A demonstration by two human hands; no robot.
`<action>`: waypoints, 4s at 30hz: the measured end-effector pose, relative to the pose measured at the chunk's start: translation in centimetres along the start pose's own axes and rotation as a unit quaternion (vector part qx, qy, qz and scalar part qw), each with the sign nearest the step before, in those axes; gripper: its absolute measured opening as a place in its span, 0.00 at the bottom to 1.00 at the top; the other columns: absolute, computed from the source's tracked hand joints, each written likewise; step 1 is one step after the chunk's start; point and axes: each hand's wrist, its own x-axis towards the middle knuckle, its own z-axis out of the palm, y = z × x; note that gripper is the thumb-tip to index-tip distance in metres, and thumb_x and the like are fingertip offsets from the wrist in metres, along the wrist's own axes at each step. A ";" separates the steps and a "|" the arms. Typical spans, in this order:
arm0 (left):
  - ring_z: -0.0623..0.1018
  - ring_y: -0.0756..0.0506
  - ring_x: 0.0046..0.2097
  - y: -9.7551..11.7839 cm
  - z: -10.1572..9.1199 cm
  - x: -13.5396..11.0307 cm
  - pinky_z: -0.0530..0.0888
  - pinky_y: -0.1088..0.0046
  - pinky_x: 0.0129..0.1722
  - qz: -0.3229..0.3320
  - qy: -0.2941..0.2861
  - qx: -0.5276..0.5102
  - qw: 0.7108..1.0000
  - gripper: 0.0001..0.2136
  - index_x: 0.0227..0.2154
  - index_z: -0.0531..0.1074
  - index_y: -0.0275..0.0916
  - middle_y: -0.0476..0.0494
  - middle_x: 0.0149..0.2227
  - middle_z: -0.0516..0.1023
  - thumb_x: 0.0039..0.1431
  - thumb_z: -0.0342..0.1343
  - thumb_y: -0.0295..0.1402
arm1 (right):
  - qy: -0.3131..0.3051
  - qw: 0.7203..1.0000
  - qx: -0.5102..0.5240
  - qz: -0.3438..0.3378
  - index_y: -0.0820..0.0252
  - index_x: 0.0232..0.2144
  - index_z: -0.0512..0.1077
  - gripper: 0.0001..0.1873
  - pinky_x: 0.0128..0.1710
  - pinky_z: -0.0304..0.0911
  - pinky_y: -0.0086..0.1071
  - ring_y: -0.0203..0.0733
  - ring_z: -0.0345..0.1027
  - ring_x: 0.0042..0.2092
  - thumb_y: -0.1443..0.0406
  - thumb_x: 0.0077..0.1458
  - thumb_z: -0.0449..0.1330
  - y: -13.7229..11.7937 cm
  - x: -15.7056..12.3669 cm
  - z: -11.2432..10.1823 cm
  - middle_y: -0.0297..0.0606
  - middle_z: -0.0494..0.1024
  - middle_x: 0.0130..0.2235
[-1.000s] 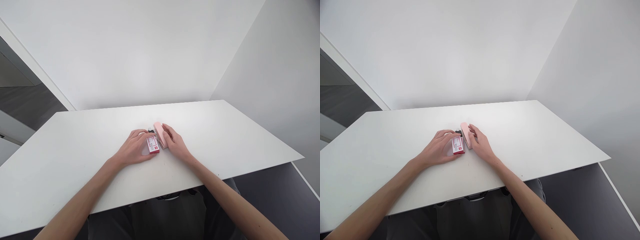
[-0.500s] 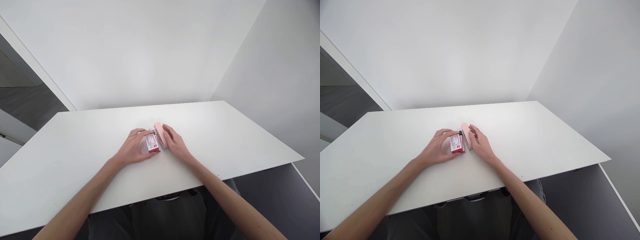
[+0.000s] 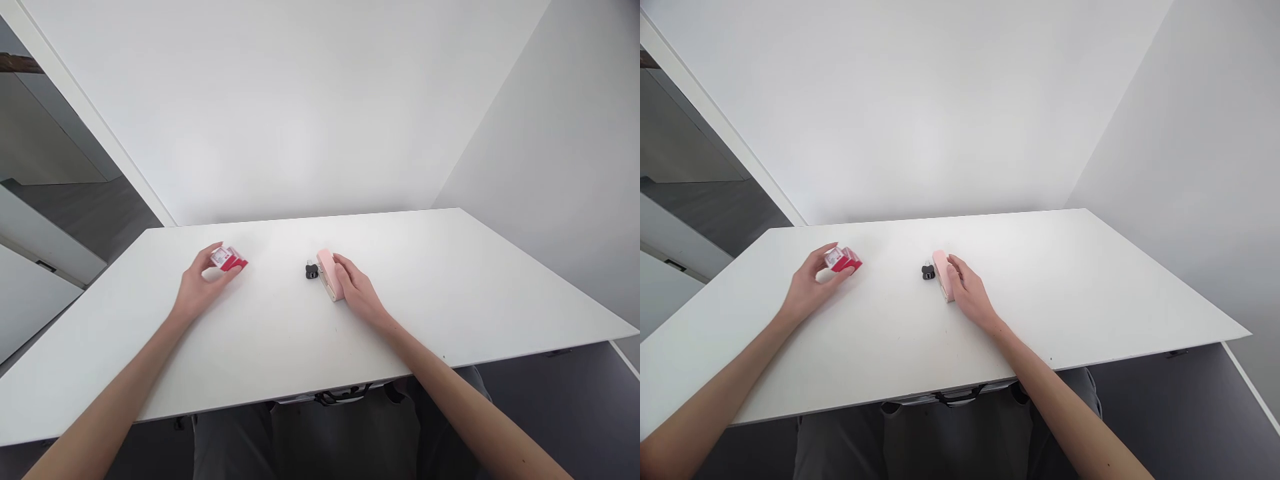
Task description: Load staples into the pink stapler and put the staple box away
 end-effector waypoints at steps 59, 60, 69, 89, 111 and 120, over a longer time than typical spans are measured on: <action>0.58 0.34 0.75 -0.6 0.0 -3.9 0.56 0.44 0.73 0.241 -0.048 0.257 0.935 0.23 0.63 0.69 0.44 0.38 0.71 0.66 0.71 0.49 0.47 | -0.004 1.000 0.006 -0.004 0.51 0.68 0.65 0.31 0.68 0.58 0.46 0.50 0.63 0.69 0.47 0.71 0.48 -0.3 -0.4 0.0 0.40 0.68 0.70; 0.58 0.35 0.75 0.2 1.0 -4.0 0.56 0.46 0.73 0.261 -0.066 0.250 0.930 0.22 0.63 0.69 0.44 0.38 0.70 0.66 0.72 0.49 0.46 | -0.002 1.000 0.008 -0.004 0.51 0.68 0.66 0.31 0.68 0.59 0.46 0.50 0.63 0.69 0.47 0.71 0.48 -0.3 -0.4 0.0 0.40 0.68 0.70; 0.63 0.37 0.73 6.0 10.4 -3.5 0.62 0.48 0.71 0.335 -0.141 0.161 0.917 0.22 0.66 0.65 0.45 0.40 0.69 0.68 0.73 0.49 0.42 | 0.004 1.000 0.011 -0.026 0.52 0.68 0.66 0.31 0.68 0.60 0.47 0.51 0.66 0.67 0.47 0.69 0.52 0.1 -0.1 0.1 0.44 0.70 0.69; 0.76 0.33 0.58 1.2 6.1 1.6 0.67 0.50 0.60 0.230 -0.054 0.313 0.920 0.20 0.53 0.77 0.39 0.34 0.54 0.80 0.72 0.42 0.37 | -0.020 1.000 0.016 -0.007 0.55 0.68 0.65 0.33 0.60 0.69 0.44 0.52 0.68 0.64 0.46 0.70 0.50 -0.4 -0.3 0.0 0.45 0.71 0.67; 0.76 0.30 0.57 -1.3 1.1 0.2 0.66 0.48 0.60 0.210 0.024 0.420 0.883 0.17 0.51 0.76 0.35 0.31 0.55 0.80 0.69 0.45 0.33 | -0.014 0.996 -0.053 -0.071 0.52 0.61 0.69 0.25 0.53 0.70 0.48 0.52 0.72 0.56 0.62 0.62 0.57 0.4 -0.1 -0.1 0.42 0.76 0.60; 0.74 0.37 0.59 3.8 8.2 -1.8 0.69 0.53 0.61 0.272 -0.087 0.166 0.944 0.14 0.53 0.74 0.43 0.39 0.56 0.78 0.70 0.51 0.40 | 0.029 0.995 -0.063 -0.077 0.52 0.51 0.73 0.19 0.45 0.70 0.44 0.52 0.74 0.50 0.64 0.57 0.58 0.9 0.2 0.1 0.40 0.80 0.52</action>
